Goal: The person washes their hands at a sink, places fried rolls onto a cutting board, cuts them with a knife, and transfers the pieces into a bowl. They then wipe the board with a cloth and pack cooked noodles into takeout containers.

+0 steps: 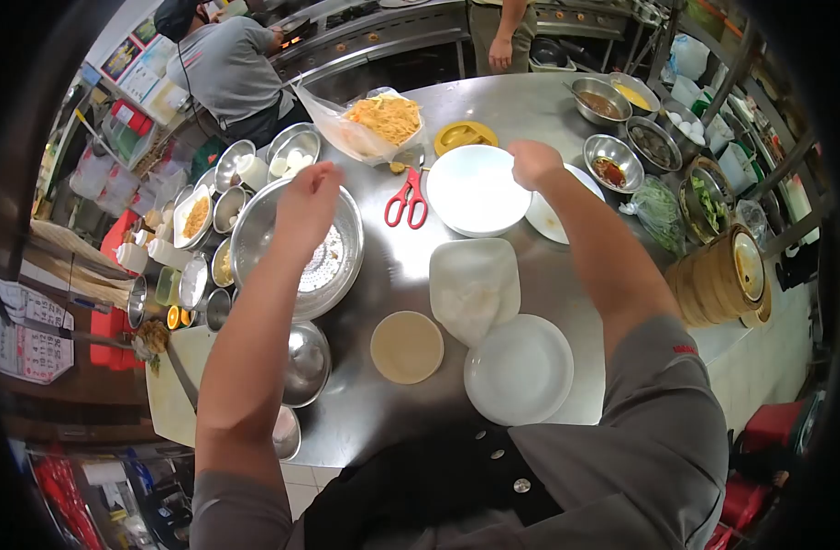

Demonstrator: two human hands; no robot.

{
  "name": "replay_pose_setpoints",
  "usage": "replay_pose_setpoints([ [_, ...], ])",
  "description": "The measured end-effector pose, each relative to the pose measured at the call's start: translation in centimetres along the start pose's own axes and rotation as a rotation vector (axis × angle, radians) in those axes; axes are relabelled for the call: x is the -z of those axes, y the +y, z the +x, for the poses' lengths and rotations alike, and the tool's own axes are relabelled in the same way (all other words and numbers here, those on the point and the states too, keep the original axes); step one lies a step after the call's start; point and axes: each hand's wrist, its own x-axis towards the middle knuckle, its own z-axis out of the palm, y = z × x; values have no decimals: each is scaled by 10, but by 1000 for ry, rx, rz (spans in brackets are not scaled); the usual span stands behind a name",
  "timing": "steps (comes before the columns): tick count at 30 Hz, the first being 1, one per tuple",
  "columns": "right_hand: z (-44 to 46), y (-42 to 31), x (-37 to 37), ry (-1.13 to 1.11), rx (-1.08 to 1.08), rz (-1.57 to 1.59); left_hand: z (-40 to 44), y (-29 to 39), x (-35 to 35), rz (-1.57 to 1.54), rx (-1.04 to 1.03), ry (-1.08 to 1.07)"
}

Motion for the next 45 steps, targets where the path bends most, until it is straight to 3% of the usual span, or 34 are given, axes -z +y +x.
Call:
replay_pose_setpoints([
  [6,-9,21,3,-25,-25,-30,40,6,-27,-234,240,79],
  [9,-8,31,8,-33,-7,-112,58,-7,-33,-378,328,-27],
  [12,10,43,18,-175,-21,-291,73,-8,-48,-379,403,20],
  [15,23,23,32,-59,33,-284,78,8,-68,-418,543,191],
  [17,40,-9,32,58,215,112,97,-15,-87,-474,498,284],
  [19,56,-45,24,79,238,413,109,-28,-99,-518,500,354],
  [24,126,-109,-18,-130,-231,983,131,-32,-103,-506,699,478],
  [27,140,-132,-32,-248,-302,1106,138,-38,-101,-498,721,486],
  [31,159,-149,-50,-290,-348,1125,163,-74,-113,-473,629,522],
  [33,169,-151,-57,-298,-351,1085,204,-121,-126,-247,665,441],
  [38,191,-146,-77,-373,-316,948,184,-85,-121,-383,768,426],
  [41,188,-147,-72,-334,-280,835,194,-108,-122,-236,748,350],
  [45,180,-145,-72,-257,-265,875,178,-94,-119,-289,671,311],
])
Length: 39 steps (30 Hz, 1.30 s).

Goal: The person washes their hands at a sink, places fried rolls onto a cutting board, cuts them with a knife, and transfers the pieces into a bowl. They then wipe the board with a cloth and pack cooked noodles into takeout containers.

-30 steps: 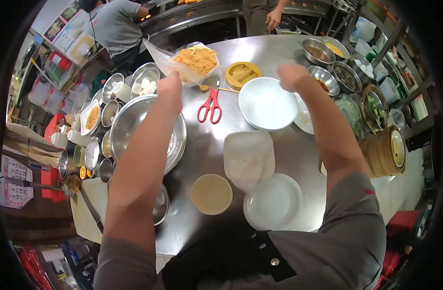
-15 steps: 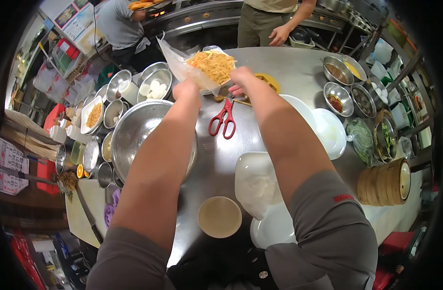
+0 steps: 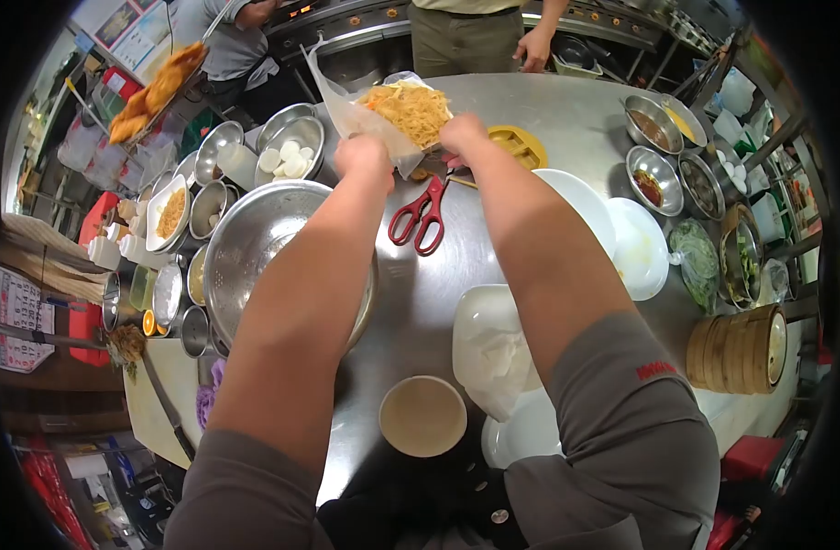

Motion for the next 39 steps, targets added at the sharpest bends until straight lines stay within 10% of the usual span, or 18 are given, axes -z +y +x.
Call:
replay_pose_setpoints([
  [16,-44,16,-7,24,16,816,-79,8,12,-509,-90,-18],
  [39,-226,53,24,197,387,860,-232,-33,73,-610,-254,3],
])
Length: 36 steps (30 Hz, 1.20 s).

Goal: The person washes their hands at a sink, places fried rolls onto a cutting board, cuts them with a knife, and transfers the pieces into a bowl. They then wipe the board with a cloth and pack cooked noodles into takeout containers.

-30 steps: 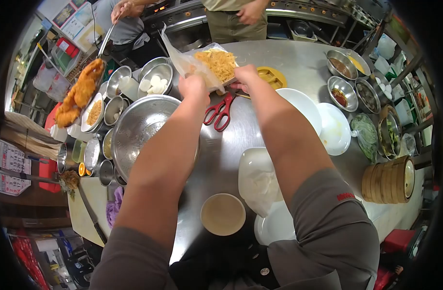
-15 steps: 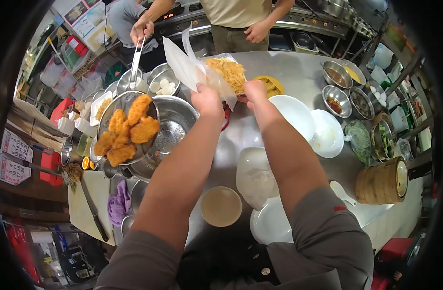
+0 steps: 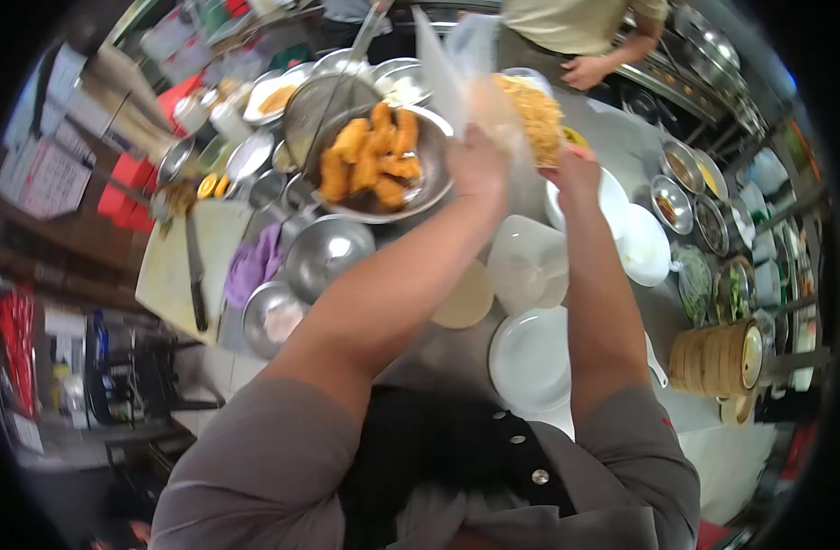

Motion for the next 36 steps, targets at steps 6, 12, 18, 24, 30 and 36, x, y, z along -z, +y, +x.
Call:
replay_pose_setpoints([
  [6,-70,-28,24,85,87,-2,-62,28,36,-35,-19,-155],
  [12,-157,-44,26,93,120,-35,-134,90,112,-127,-66,-229],
  [18,-250,-26,1,130,160,-32,-144,93,186,-168,-86,-367],
  [24,-324,-15,-48,130,157,-11,-164,116,261,-203,-104,-346],
  [30,-360,-1,-106,41,103,-37,-166,135,322,-162,-105,-95],
  [36,-355,52,-181,-249,77,17,-138,162,395,-254,-63,9],
])
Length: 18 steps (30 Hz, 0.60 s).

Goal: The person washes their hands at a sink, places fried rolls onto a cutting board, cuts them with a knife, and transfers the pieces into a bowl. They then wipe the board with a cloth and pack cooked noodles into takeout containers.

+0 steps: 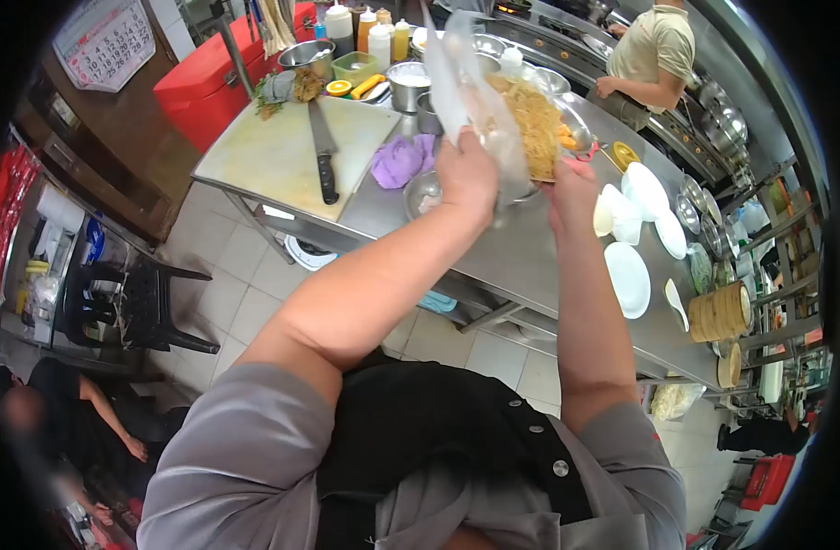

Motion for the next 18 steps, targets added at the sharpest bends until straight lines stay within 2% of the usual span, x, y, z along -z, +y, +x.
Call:
replay_pose_setpoints([
  [1,-4,-1,-19,-74,0,12,11,9,10,-7,46,36],
  [2,-11,4,-42,23,-21,29,26,11,24,-24,16,22],
  [5,-2,39,-94,-34,-57,37,73,19,68,43,-22,102],
  [9,-2,72,-174,38,-99,1,125,46,118,-22,-7,121],
  [10,4,91,-188,37,-100,-31,142,49,132,70,-45,131],
  [16,18,164,-256,127,-145,15,210,61,182,108,42,253],
  [18,24,184,-261,48,-177,-2,236,42,208,132,62,221],
])
